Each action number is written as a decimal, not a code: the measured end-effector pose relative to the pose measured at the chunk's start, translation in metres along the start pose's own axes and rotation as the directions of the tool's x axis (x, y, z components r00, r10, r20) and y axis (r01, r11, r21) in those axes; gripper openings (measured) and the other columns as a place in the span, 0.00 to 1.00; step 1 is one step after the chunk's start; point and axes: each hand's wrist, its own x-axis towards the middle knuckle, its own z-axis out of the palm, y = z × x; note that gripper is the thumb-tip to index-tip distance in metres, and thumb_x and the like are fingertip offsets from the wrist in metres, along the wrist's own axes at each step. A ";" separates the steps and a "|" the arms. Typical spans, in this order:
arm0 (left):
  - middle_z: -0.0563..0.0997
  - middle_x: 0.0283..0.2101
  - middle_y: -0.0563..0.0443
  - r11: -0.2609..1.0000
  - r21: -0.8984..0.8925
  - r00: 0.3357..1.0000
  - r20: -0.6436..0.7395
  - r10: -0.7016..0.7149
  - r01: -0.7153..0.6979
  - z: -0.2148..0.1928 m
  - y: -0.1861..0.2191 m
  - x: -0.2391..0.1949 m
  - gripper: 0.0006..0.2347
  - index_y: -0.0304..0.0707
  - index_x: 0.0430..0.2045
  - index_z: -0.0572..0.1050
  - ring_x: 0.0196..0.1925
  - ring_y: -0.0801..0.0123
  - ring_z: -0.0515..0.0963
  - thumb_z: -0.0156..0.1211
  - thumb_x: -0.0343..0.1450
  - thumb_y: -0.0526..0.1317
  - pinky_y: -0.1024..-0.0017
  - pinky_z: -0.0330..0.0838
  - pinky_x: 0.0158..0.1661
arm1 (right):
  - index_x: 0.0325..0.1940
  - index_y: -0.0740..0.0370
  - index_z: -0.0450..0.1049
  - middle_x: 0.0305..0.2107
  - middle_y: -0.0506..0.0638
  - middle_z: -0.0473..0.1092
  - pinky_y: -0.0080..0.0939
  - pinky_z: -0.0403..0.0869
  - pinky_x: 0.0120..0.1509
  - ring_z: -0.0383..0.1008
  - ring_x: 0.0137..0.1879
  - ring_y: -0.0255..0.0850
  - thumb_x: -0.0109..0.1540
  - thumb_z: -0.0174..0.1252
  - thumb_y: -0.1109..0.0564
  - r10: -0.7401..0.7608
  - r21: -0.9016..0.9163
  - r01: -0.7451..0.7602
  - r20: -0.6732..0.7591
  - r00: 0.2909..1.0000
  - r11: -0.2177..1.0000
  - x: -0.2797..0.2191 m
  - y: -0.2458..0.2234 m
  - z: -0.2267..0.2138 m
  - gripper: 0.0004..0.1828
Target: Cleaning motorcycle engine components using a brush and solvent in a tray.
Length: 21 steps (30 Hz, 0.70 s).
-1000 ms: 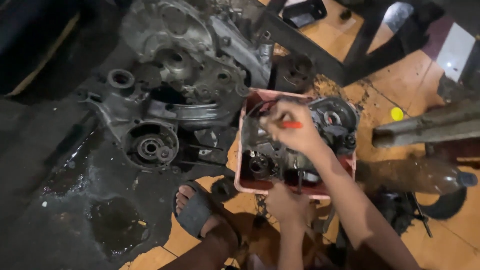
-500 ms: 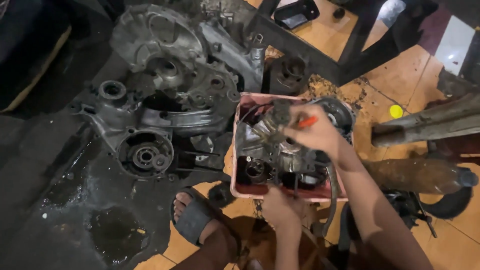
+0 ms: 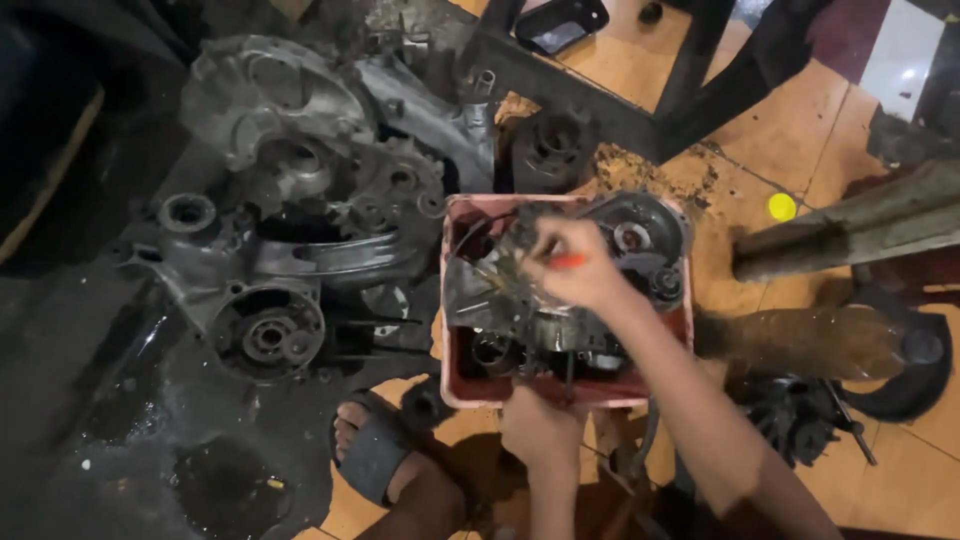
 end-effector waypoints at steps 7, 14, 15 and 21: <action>0.84 0.40 0.44 0.994 0.057 0.994 0.055 -0.095 0.092 -0.015 0.011 -0.005 0.25 0.44 0.38 0.74 0.46 0.44 0.84 0.77 0.56 0.54 0.49 0.80 0.45 | 0.21 0.54 0.64 0.16 0.43 0.65 0.32 0.70 0.32 0.67 0.21 0.31 0.63 0.63 0.64 0.270 0.056 -0.270 0.000 0.963 0.961 0.004 -0.001 -0.030 0.20; 0.84 0.42 0.39 0.971 0.182 0.983 0.069 -0.168 0.154 -0.024 0.018 -0.007 0.25 0.43 0.42 0.75 0.47 0.39 0.84 0.73 0.55 0.53 0.49 0.80 0.48 | 0.20 0.55 0.59 0.16 0.45 0.63 0.37 0.67 0.34 0.65 0.24 0.34 0.62 0.63 0.65 -0.038 0.106 0.034 0.034 0.999 0.994 0.009 0.001 -0.022 0.22; 0.84 0.42 0.39 0.969 0.193 0.983 0.078 -0.169 0.152 -0.023 0.021 -0.008 0.25 0.43 0.42 0.75 0.47 0.39 0.84 0.73 0.55 0.53 0.49 0.80 0.48 | 0.20 0.55 0.59 0.16 0.45 0.63 0.37 0.67 0.34 0.65 0.24 0.34 0.62 0.63 0.65 -0.024 0.104 0.021 0.030 0.999 0.994 0.010 0.010 -0.024 0.22; 0.83 0.43 0.43 0.962 0.170 0.967 0.105 -0.233 0.213 -0.038 0.036 -0.012 0.23 0.45 0.44 0.75 0.48 0.44 0.83 0.72 0.59 0.49 0.51 0.79 0.49 | 0.23 0.58 0.69 0.18 0.44 0.69 0.22 0.75 0.25 0.75 0.24 0.31 0.61 0.58 0.70 0.568 0.149 -0.555 -0.055 0.821 0.818 0.022 0.047 -0.055 0.14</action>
